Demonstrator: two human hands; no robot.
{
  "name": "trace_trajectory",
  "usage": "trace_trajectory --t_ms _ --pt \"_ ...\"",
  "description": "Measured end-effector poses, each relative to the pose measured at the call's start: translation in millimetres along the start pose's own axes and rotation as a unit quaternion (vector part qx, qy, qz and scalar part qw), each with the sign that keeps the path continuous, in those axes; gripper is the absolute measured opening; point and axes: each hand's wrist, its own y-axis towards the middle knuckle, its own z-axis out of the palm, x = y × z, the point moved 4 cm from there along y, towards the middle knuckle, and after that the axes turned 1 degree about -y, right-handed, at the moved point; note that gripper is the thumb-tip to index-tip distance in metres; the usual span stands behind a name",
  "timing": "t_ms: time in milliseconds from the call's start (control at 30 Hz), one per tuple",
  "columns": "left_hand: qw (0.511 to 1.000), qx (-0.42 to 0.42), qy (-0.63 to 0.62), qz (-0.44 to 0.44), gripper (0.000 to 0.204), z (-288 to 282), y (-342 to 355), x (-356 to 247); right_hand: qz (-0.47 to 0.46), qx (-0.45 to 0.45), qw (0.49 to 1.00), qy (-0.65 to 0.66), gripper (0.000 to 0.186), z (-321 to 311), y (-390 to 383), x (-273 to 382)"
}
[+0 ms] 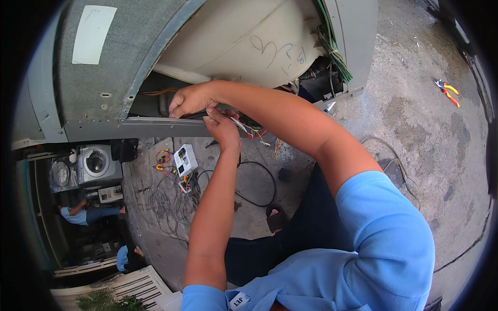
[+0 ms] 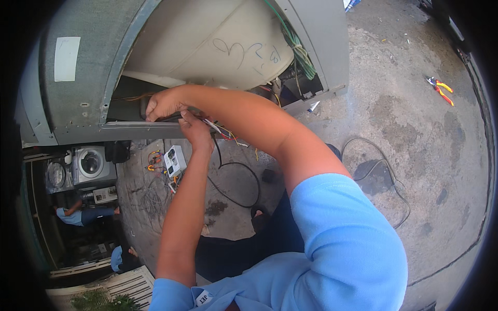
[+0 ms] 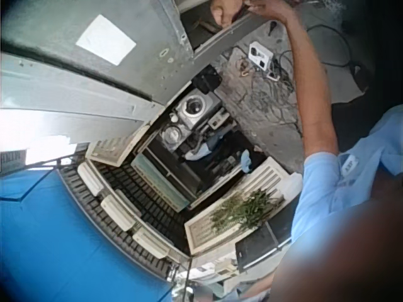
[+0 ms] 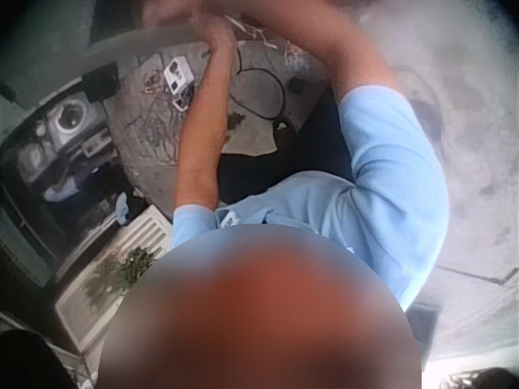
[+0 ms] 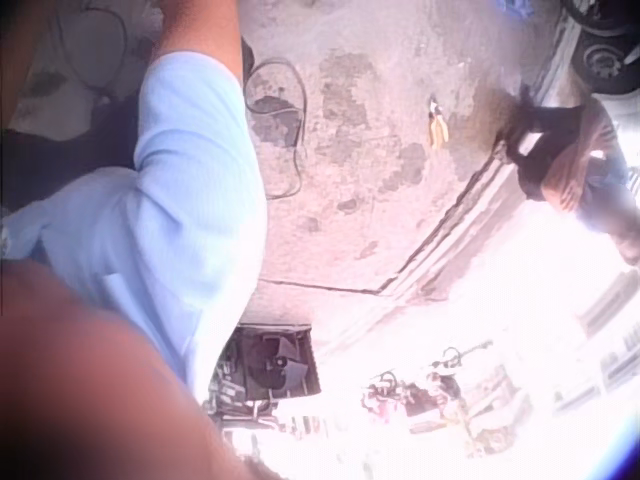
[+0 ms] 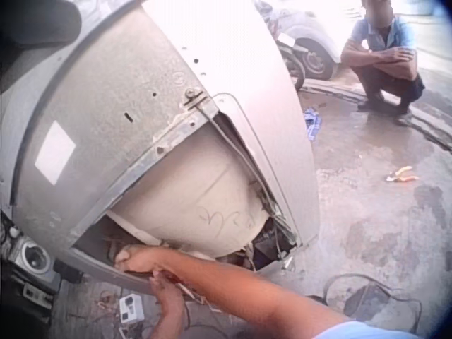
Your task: The person works on the internal components of a large appliance, likely an air conditioner, while sitting on the floor. They use a multimeter to test electrical connections and a power strip to supply power. They also strip and connect wires using pliers.
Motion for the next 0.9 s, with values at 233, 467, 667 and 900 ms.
trace_trajectory --t_ms 233,467,667,900 --pt "0.999 0.027 0.010 -0.043 0.026 0.3 -11.3 -6.2 -0.074 -0.165 0.981 -0.074 0.021 8.7 -22.4 3.6" --pt "0.999 0.044 -0.009 -0.031 0.018 5.7 -1.3 -10.3 -0.148 -0.227 0.942 -0.198 0.020 7.4 -10.1 12.4" --pt "0.995 0.062 -0.028 -0.075 0.030 15.2 -0.5 -22.9 -0.079 -0.164 0.965 -0.192 0.028 -2.1 2.1 9.8" --pt "0.990 0.047 0.069 -0.113 0.027 5.8 -4.4 -26.6 -0.004 -0.119 0.982 -0.146 0.031 -1.1 -24.9 23.0"
